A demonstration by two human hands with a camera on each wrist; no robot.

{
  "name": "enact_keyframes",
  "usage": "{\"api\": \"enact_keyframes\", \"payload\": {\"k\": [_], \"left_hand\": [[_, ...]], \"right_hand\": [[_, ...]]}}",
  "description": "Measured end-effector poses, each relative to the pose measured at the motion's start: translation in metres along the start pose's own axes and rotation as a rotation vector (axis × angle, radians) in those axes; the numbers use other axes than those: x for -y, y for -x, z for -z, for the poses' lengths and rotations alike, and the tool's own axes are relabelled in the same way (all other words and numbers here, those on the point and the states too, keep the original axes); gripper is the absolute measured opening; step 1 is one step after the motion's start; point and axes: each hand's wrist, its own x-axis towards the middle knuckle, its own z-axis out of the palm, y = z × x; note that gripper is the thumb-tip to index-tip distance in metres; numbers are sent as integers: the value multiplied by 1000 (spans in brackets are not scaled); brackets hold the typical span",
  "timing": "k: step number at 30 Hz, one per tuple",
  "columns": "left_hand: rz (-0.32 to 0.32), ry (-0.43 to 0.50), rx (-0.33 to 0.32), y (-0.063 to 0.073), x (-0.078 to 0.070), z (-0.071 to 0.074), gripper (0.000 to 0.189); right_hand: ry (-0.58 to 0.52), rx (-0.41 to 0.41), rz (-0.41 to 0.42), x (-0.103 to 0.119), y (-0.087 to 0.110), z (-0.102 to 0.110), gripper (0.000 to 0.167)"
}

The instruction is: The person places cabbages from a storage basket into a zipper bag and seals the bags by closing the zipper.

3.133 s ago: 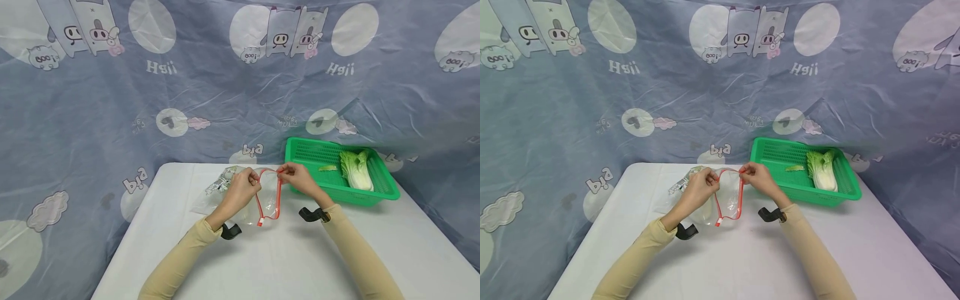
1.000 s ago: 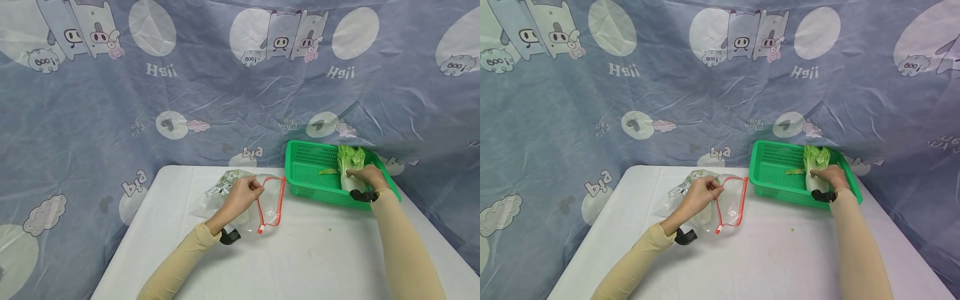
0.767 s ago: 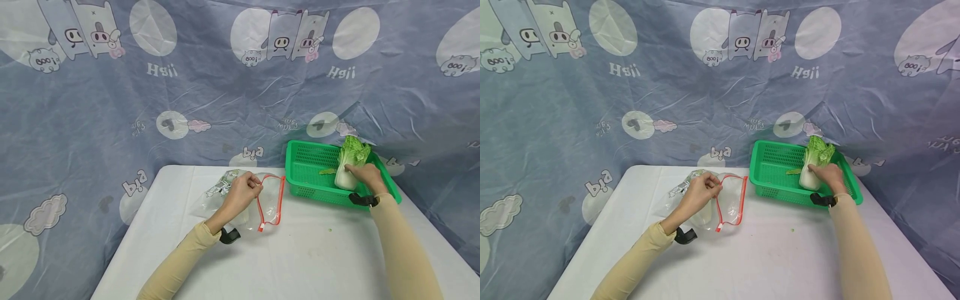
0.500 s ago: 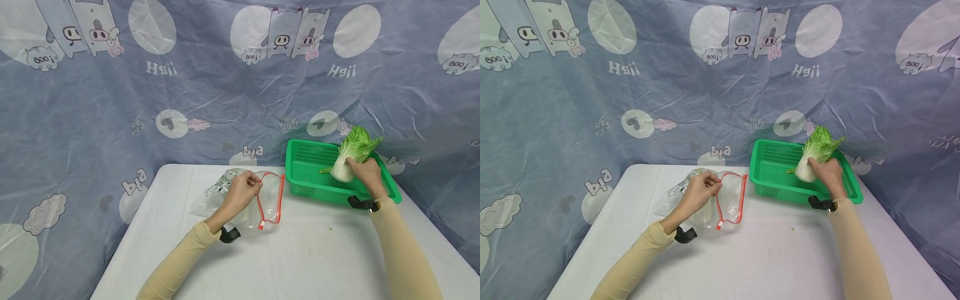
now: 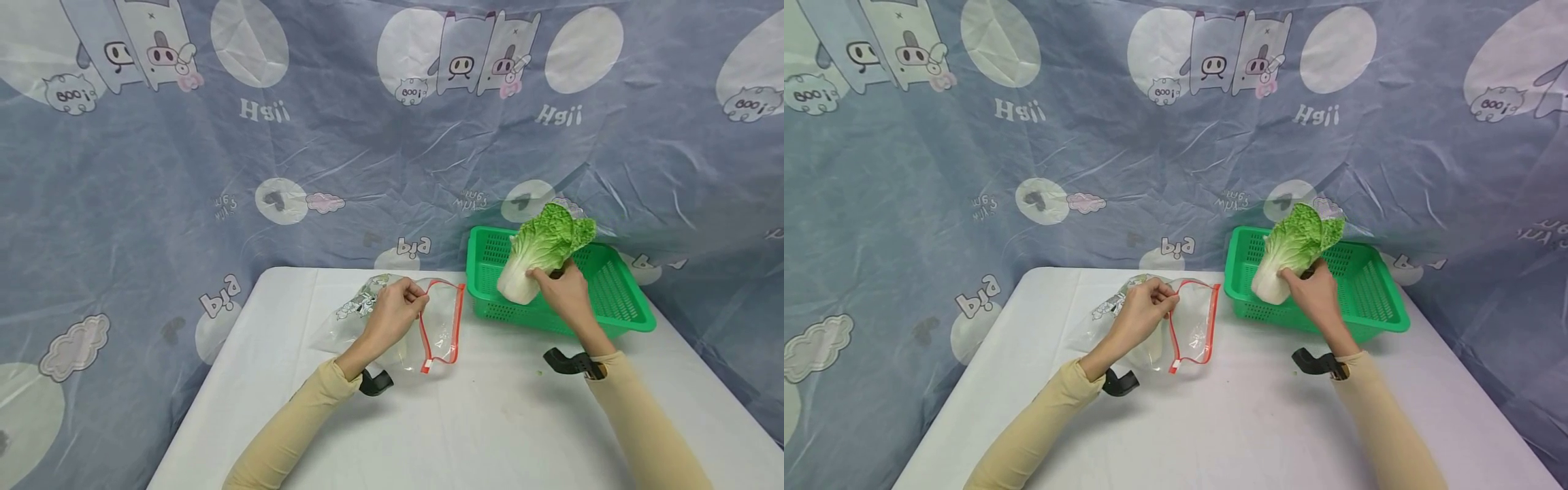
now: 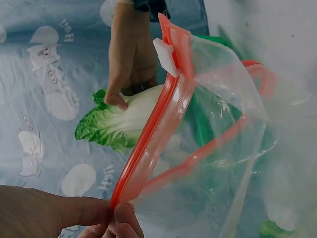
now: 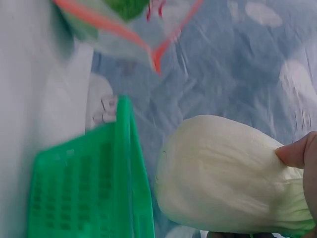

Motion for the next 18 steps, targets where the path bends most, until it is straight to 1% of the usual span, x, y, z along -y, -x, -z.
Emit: {"api": "enact_keyframes", "payload": {"k": [5, 10, 15, 18], "left_hand": [[-8, 1, -10, 0, 0, 0, 7], [-17, -10, -19, -1, 0, -1, 7], [-9, -18, -26, -1, 0, -2, 6], [-7, -19, -23, 0, -1, -2, 6]], "right_hand": [[-32, 93, 58, 19, 23, -19, 69], [-24, 167, 79, 28, 41, -37, 66], [-57, 186, 136, 29, 53, -52, 60], [-97, 190, 168, 29, 58, -61, 57]]}}
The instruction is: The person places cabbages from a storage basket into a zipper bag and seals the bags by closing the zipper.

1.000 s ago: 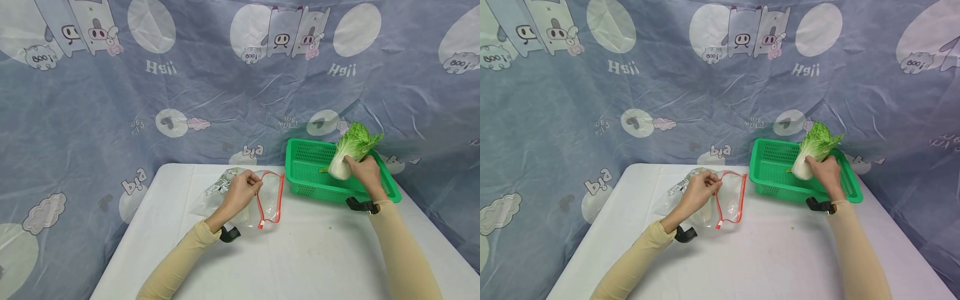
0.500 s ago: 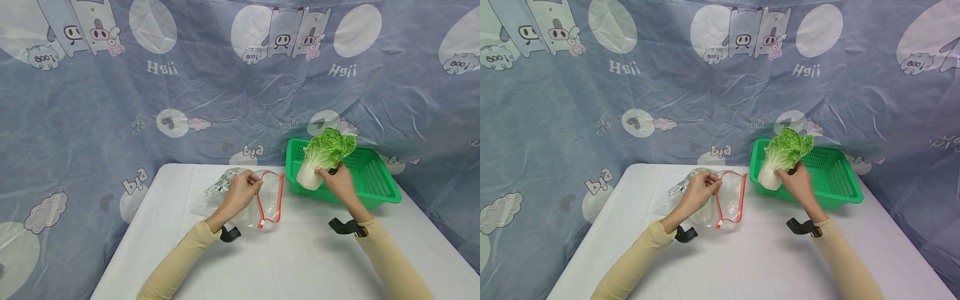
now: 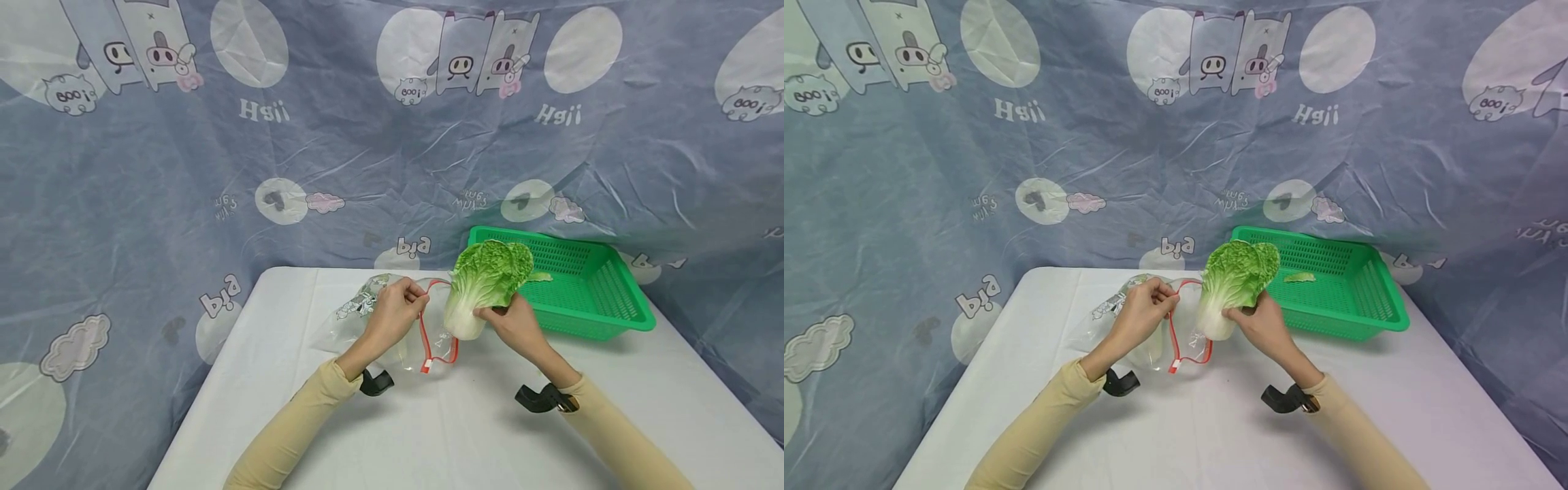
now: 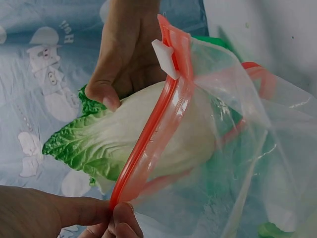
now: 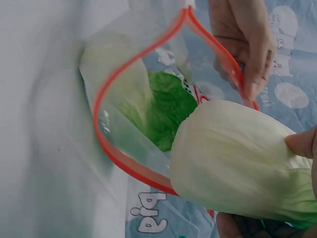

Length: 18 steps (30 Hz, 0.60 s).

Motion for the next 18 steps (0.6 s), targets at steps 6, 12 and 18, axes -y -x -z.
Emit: {"api": "enact_keyframes", "payload": {"k": [6, 12, 18], "left_hand": [[5, -3, 0, 0, -2, 1, 6], [13, -2, -8, 0, -1, 1, 6], [14, 15, -3, 1, -2, 1, 7]], "right_hand": [[-32, 19, 18, 1, 9, -16, 54], [-72, 93, 109, -5, 16, -34, 64], [-160, 210, 182, -19, 20, -51, 73]]}}
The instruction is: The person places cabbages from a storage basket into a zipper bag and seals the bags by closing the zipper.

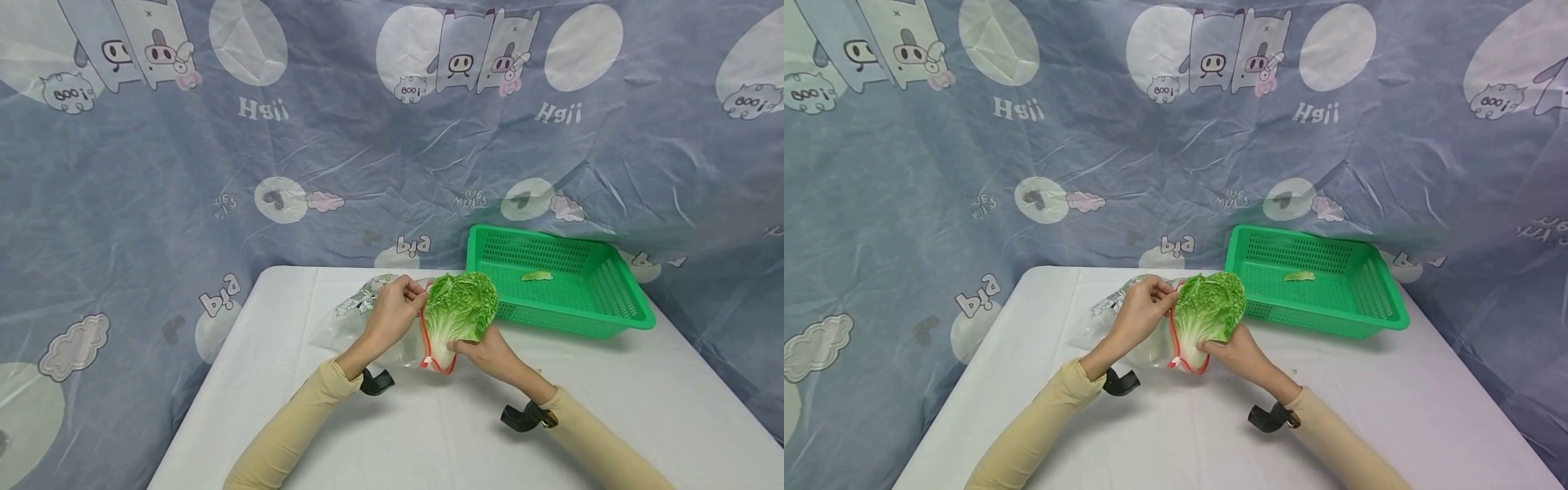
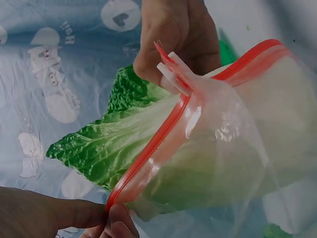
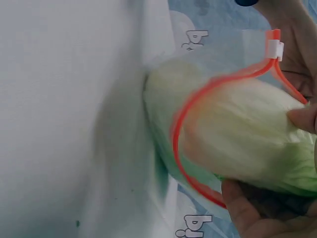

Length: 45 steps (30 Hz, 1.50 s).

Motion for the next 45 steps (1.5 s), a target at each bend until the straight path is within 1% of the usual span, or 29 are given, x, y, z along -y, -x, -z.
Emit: {"api": "enact_keyframes", "payload": {"k": [4, 8, 11, 15, 18, 21, 24, 28, 33, 37, 41, 42, 45], "left_hand": [[-4, 1, 6, 1, -2, -1, 7], [-6, -15, 7, 1, -2, -3, 7], [0, -18, 16, 2, -2, -4, 7], [7, -17, 13, 2, 0, -6, 7], [9, -29, -6, 2, 0, -7, 7], [13, -38, -21, 3, -1, -7, 8], [9, -36, -21, 3, -1, -8, 8], [-8, -28, -6, 4, -1, -9, 7], [-54, -27, 13, 5, -2, -9, 6], [-79, -23, 26, 6, -4, -8, 6], [-85, -15, 37, 7, -8, -7, 6], [-86, -14, 41, 8, -8, -7, 6], [-92, -14, 59, 9, -11, -7, 6]], "right_hand": [[31, 54, 23, -4, 3, -6, 69], [67, 123, 80, -5, 4, -10, 68], [83, 178, 117, -6, 3, -13, 64], [86, 202, 134, -6, 3, -15, 57], [87, 208, 161, -6, 5, -16, 59], [108, 198, 196, -8, 6, -17, 58], [141, 182, 221, -12, 8, -18, 57], [153, 192, 218, -11, 6, -19, 62], [175, 202, 189, -5, 1, -22, 61], [222, 184, 169, 1, -4, -27, 63], [263, 154, 146, 11, -9, -32, 68], [267, 153, 130, 14, -10, -33, 68], [284, 149, 68, 22, -14, -37, 61]]}}
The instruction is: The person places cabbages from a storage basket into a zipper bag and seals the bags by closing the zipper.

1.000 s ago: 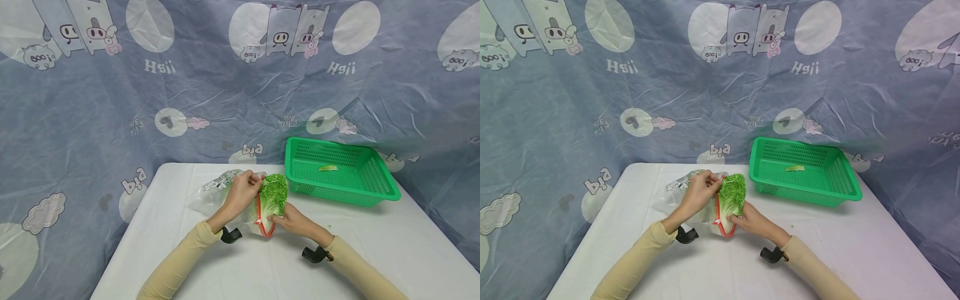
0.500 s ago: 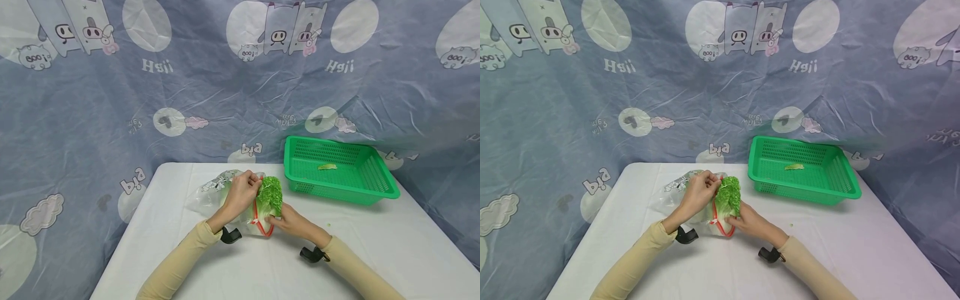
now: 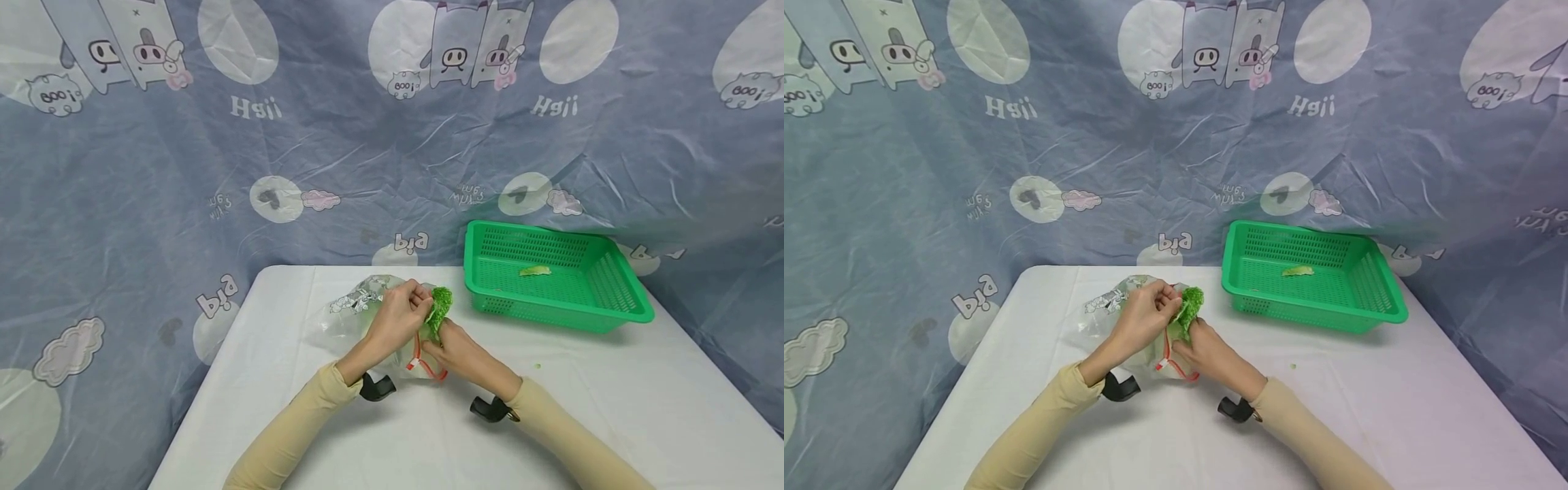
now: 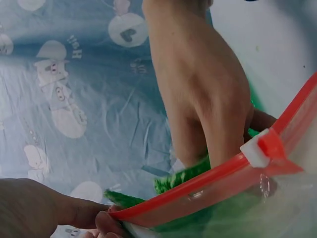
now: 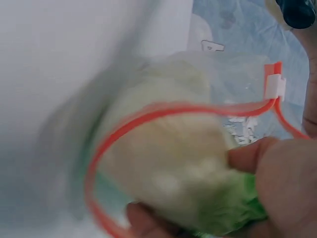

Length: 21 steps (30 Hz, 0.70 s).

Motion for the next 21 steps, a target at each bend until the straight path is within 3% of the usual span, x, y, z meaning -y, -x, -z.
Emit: {"api": "enact_keyframes", "payload": {"k": [5, 9, 12, 14, 15, 17, 18, 21], "left_hand": [[-3, -3, 47, 3, -3, -1, 7], [-38, -24, 97, 5, -5, -3, 8], [-68, -42, 113, 4, -6, -2, 7], [-79, -48, 115, 4, -6, -1, 7], [-82, -52, 111, 4, -6, 0, 7], [-77, -45, 95, 3, -4, 2, 8], [-75, -46, 78, 2, -3, 3, 7], [-54, -40, 23, -1, 0, 6, 8]], "right_hand": [[67, -3, -73, 10, -8, -3, 41], [142, -42, 12, 13, -10, -4, 20], [231, -72, 83, 12, -12, -4, 23], [245, -68, 68, 13, -14, -4, 30], [238, -55, 48, 14, -16, -4, 36], [181, -30, -49, 16, -17, -4, 30], [157, -22, -89, 19, -16, -5, 34], [128, -5, -171, 25, -15, -6, 62]]}}
